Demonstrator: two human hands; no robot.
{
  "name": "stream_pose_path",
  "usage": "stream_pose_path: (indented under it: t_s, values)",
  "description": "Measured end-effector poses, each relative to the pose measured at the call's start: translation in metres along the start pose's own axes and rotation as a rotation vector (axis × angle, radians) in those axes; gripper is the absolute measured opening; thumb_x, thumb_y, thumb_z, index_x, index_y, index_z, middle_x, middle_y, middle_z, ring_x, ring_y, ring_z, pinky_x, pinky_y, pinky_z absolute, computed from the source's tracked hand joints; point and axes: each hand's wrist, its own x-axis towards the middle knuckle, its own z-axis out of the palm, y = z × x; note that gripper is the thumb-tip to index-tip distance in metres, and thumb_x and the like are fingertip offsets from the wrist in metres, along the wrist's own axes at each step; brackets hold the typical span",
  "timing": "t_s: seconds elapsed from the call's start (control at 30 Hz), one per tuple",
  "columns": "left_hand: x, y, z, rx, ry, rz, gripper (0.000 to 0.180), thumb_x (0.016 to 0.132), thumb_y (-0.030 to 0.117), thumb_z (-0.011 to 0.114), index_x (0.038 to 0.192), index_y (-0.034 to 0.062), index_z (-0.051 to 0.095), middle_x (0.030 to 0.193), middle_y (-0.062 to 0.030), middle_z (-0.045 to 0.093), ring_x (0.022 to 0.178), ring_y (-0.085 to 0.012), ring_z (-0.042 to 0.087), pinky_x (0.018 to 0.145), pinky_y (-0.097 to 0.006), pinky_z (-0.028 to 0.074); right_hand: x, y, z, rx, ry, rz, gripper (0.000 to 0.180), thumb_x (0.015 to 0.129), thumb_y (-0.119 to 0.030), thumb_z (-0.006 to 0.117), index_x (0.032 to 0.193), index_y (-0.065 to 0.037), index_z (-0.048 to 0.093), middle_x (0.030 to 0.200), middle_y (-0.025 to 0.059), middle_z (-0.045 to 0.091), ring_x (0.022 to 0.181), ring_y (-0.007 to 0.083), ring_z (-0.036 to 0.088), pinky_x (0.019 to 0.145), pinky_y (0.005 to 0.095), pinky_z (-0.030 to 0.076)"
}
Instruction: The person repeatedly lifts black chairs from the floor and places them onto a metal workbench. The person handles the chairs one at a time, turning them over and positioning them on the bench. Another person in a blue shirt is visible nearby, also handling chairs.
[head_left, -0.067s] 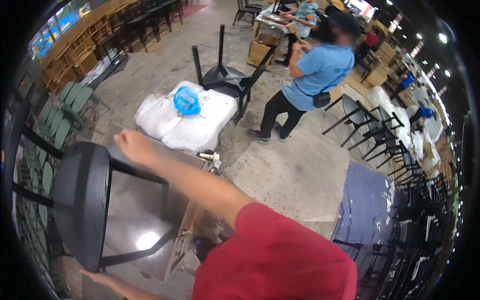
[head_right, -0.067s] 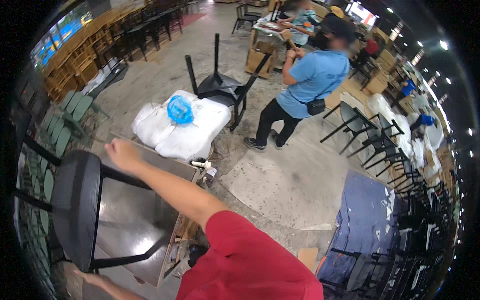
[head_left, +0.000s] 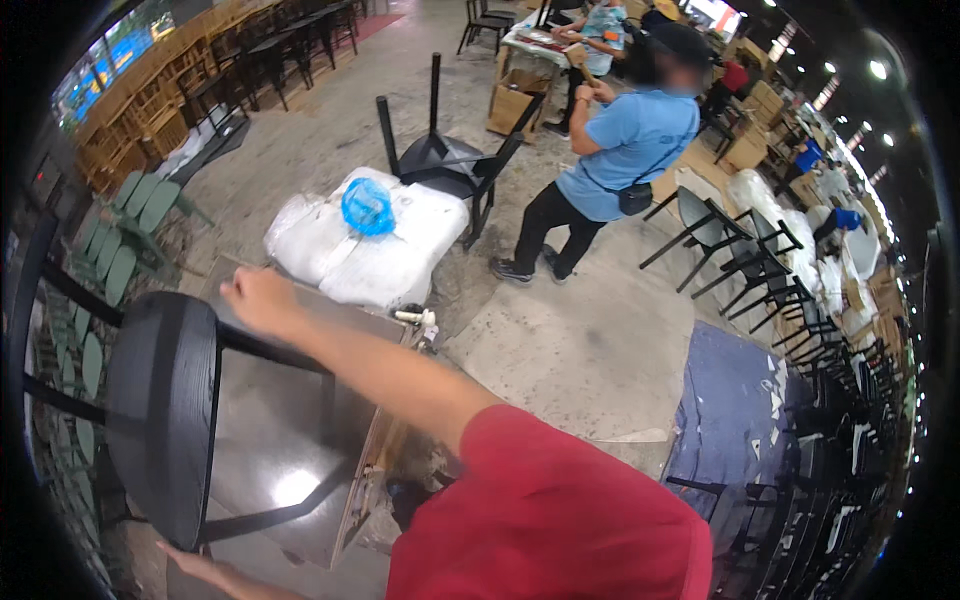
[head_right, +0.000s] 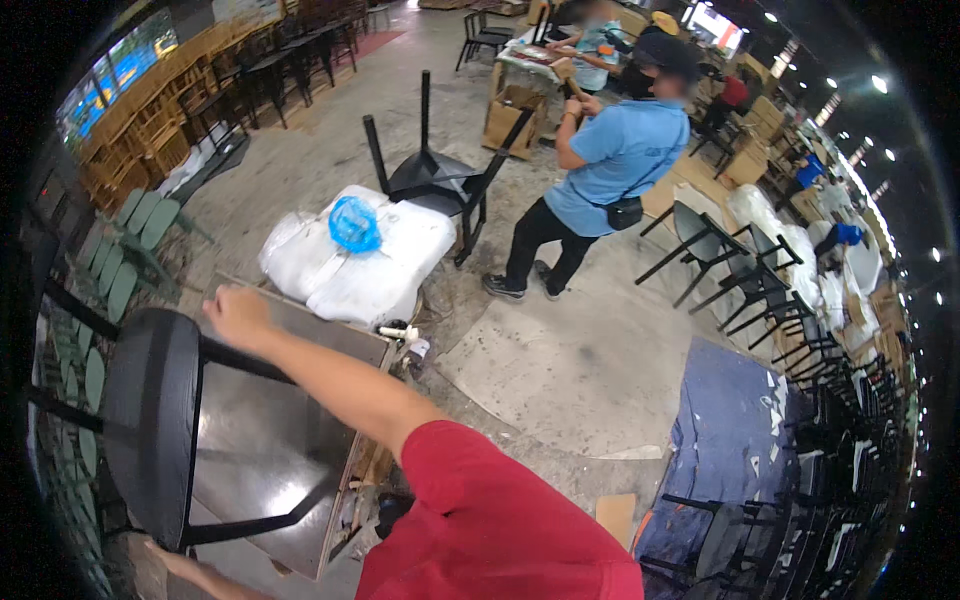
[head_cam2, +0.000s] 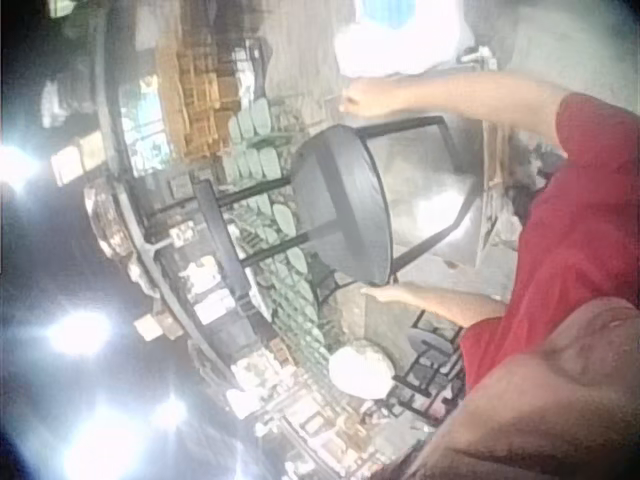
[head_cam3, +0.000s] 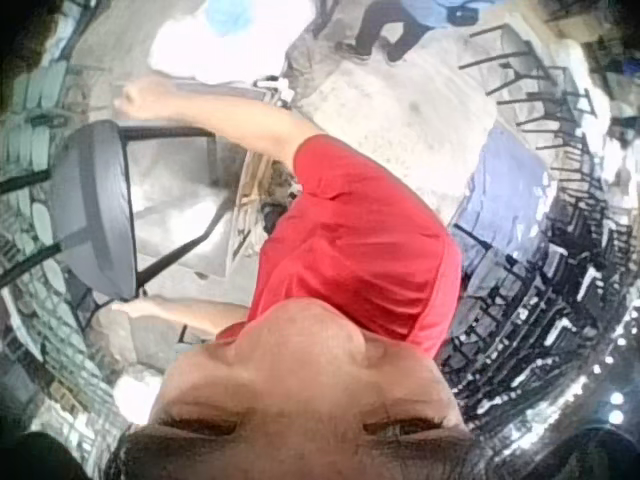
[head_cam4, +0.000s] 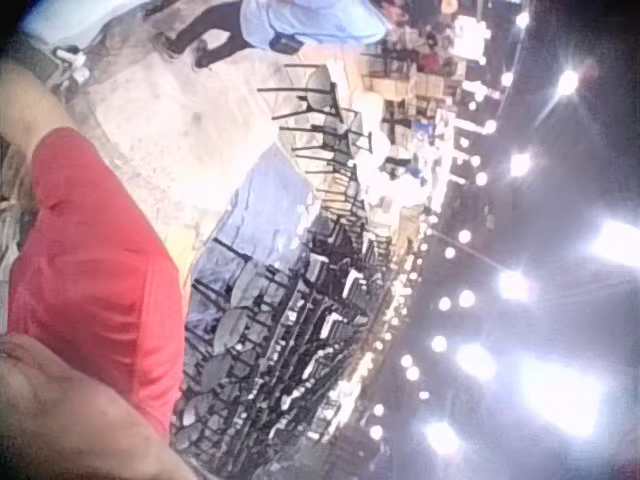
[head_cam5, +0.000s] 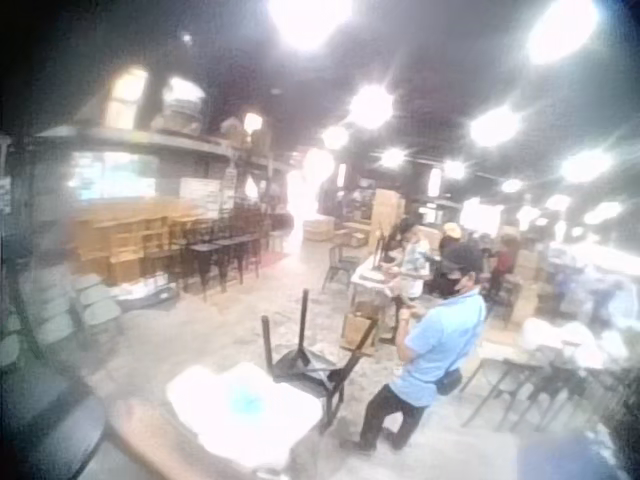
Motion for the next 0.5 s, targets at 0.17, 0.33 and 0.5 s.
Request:
stream_pose_path:
  t_s: [0.17,0.33,0.5]
  values:
    - [-0.011,-0.001,-0.015,0.349,-0.143,0.109,0.069,0.1,0.057,0.046,0.11,-0.0089,0.065,0.096,-0.0233,0.064,0.081,-0.0274,0.055,0.074,-0.042,0.045,-0.024,0.02,0.045,-0.031,-0.27,0.16,0.051,0.099,-0.042,0.047,0.082,0.0,0.071,0.087,0.0267,0.069,0.085,0.044,0.067,0.079,0.0532,0.051]
    - [-0.073,0.015,-0.006,0.231,0.027,0.247,0.066,0.102,0.052,0.048,0.073,-0.0071,0.06,0.059,-0.0119,0.045,0.055,-0.025,0.043,0.052,-0.041,0.04,-0.022,-0.021,0.032,0.249,-0.253,0.141,0.061,0.101,-0.052,0.043,0.078,0.001,0.063,0.074,0.0221,0.065,0.075,0.0422,0.064,0.071,0.0512,0.048]
    - [-0.082,0.015,0.003,0.017,0.105,0.127,0.055,0.101,0.042,0.053,0.067,-0.0019,0.056,0.057,-0.007,0.043,0.052,-0.0197,0.04,0.048,-0.036,0.036,-0.014,-0.031,0.032,0.214,-0.161,0.073,0.051,0.098,-0.045,0.051,0.073,-0.001,0.061,0.067,0.0185,0.061,0.068,0.0409,0.061,0.065,0.05,0.046]
